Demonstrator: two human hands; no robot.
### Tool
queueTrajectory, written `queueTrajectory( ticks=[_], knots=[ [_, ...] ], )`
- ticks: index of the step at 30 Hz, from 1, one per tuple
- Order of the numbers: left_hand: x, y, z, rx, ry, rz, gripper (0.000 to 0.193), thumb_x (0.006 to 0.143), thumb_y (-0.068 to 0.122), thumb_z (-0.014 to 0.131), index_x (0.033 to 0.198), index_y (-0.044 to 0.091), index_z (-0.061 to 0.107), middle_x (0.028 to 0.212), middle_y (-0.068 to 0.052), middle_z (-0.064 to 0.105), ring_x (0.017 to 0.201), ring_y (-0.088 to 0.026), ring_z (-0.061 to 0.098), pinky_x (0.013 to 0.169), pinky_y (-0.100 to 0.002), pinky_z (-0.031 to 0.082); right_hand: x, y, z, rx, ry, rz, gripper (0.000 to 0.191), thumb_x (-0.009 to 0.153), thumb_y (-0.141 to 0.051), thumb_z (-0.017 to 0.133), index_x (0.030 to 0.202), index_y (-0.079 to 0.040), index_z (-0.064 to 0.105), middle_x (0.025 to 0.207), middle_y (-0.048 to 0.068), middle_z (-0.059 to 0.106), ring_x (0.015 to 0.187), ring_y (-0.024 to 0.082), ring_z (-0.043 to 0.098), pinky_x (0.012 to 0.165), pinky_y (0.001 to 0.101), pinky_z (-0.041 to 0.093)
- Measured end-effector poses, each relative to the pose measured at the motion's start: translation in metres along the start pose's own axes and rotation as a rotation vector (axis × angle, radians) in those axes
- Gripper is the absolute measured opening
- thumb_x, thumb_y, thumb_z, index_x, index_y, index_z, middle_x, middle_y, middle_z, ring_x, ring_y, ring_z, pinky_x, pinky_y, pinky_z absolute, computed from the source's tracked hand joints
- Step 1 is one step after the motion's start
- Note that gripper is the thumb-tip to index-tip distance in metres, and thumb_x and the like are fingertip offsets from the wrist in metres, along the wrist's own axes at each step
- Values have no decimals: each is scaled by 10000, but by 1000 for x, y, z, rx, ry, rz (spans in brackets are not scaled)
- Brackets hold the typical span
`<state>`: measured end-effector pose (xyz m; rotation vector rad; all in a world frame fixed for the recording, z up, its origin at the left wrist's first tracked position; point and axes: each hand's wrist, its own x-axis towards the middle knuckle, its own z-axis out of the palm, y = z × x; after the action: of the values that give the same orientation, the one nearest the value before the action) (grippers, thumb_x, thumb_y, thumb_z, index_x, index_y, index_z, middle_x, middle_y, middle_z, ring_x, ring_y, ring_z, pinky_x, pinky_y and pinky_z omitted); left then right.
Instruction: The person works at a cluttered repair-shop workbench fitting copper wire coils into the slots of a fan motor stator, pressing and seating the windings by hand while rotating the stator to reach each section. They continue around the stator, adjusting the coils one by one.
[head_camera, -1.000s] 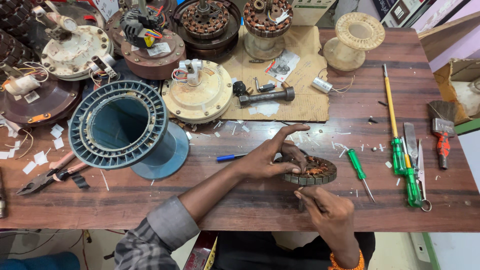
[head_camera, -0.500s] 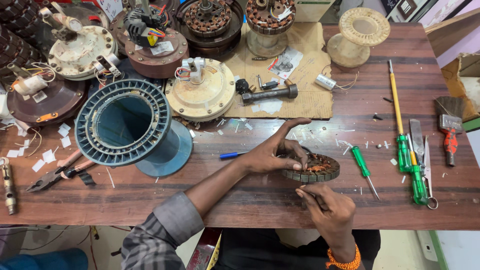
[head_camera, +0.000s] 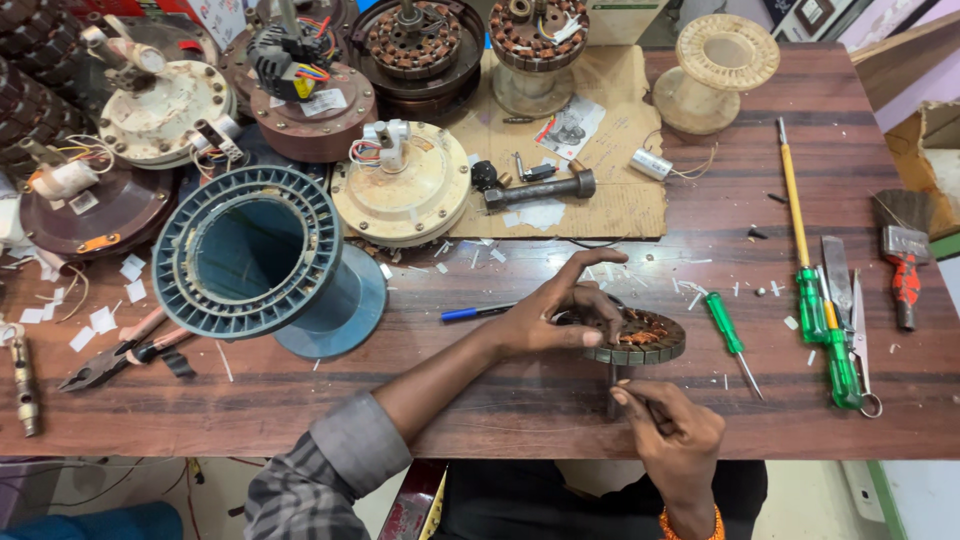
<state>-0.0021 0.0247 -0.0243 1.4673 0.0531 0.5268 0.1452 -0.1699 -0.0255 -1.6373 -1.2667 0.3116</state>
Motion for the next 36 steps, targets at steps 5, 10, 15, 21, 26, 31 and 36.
queueTrajectory(
  ticks=[5,10,15,21,26,31,36],
  knots=[
    [-4,-2,7,-100,55,-19,894,964,383,725,1635,120,196,1053,-83,699,1074,-189,638,1058,-411,472,-18,18,4,59,36,137,116,829,-5,809,942,-6,785,668,17,694,541,13,463,478,211,317],
    [-6,-3,21,147,76,51,892,920,356,789,1590,120,249,1041,-73,641,1040,-210,650,1028,-418,520,-24,37,0,192,148,211,111,876,-8,773,987,-9,762,796,-5,741,620,-8,557,526,175,377],
    [-2,-3,36,811,199,315,900,780,261,891,1489,139,349,1328,-149,636,1028,-308,626,918,-431,524,-26,46,-5,153,186,335,131,908,-19,783,1035,13,782,786,35,707,657,39,528,577,201,369],
    [-4,-2,36,934,252,368,643,762,203,927,1300,105,589,1148,-73,685,979,-256,637,847,-377,563,-1,49,-39,173,-26,398,138,919,-36,747,1037,33,764,878,66,750,788,63,640,679,223,493],
    [-4,-2,34,1026,263,430,480,730,199,927,1137,105,691,1106,-60,694,968,-231,645,798,-358,583,21,19,-68,84,-219,118,151,871,-39,732,1012,4,764,917,58,813,824,60,744,714,233,578],
    [-4,-3,36,1019,293,432,455,740,206,919,1122,113,689,1085,-56,690,943,-227,632,770,-360,571,46,-18,-55,-56,-213,144,122,864,-94,760,964,-26,777,769,42,794,642,49,670,548,231,494],
    [-4,-13,36,1001,291,390,440,726,232,921,1068,108,674,1035,-51,664,914,-224,608,745,-369,554,72,-26,-47,-209,-195,264,133,911,-160,751,994,-67,797,616,68,705,498,95,507,453,299,341]
  ],
)
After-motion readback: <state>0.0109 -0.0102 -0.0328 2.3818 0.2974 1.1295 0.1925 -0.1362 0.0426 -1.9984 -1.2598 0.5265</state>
